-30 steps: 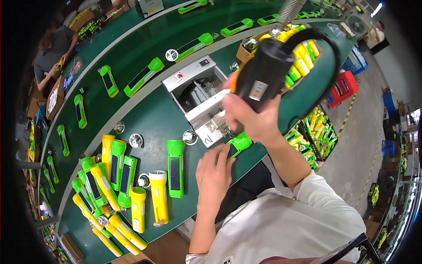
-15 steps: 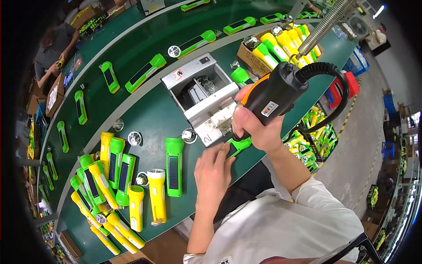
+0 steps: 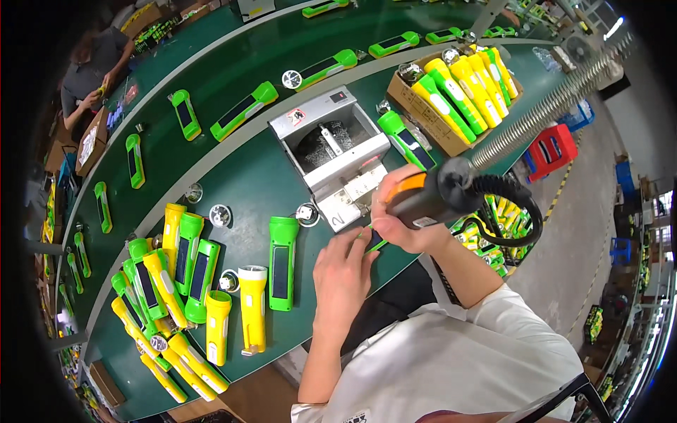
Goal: The person assembles handheld flashlights by hand, joining flashlight housings, lens caps, and electronic circuits with an electric screwdriver.
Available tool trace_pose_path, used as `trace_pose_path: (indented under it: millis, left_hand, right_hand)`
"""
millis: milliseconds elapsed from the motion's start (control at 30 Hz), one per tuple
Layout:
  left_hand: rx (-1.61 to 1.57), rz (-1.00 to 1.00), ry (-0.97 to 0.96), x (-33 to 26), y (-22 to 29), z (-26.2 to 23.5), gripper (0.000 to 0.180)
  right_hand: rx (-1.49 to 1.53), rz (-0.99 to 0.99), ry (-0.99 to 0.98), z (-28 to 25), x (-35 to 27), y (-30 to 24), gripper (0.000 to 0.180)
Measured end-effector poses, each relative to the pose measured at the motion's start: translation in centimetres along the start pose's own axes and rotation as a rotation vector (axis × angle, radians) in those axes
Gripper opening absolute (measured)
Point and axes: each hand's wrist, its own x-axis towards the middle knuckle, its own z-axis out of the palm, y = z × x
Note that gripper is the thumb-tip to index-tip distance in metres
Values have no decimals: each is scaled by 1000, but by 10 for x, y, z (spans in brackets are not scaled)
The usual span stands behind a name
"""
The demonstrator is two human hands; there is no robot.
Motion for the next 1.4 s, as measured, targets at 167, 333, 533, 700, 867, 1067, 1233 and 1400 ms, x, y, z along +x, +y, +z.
trace_pose_path:
  millis: [167,333,533,700,867,1067,1233,1400]
  left_hand:
    - [19,3,-14,-1,2,-3,32]
    - [15,38,22,-2,-1,1,31]
    - [29,55,41,-4,-2,6,33]
    - [40,55,23,-3,-3,5,37]
    - [17,59,26,-3,-3,4,38]
    - [16,81,48,-1,-3,5,37]
    - [43,59,20,-5,-4,5,36]
    - [43,67,28,-5,-4,6,35]
  right_hand:
    - [44,-44,-49,-5,-2,7,39]
    - [22,-81,-45,-4,1,2,40]
    - [309,-286,212,2,7,-22,42]
    - [334,-371,313,1,22,-22,43]
    - [299,-346,297,4,25,-12,44]
    - [253,-87,459,18,38,-22,27]
    - [214,157,368,19,80,-32,24]
    - [291,83,411,13,61,-44,17]
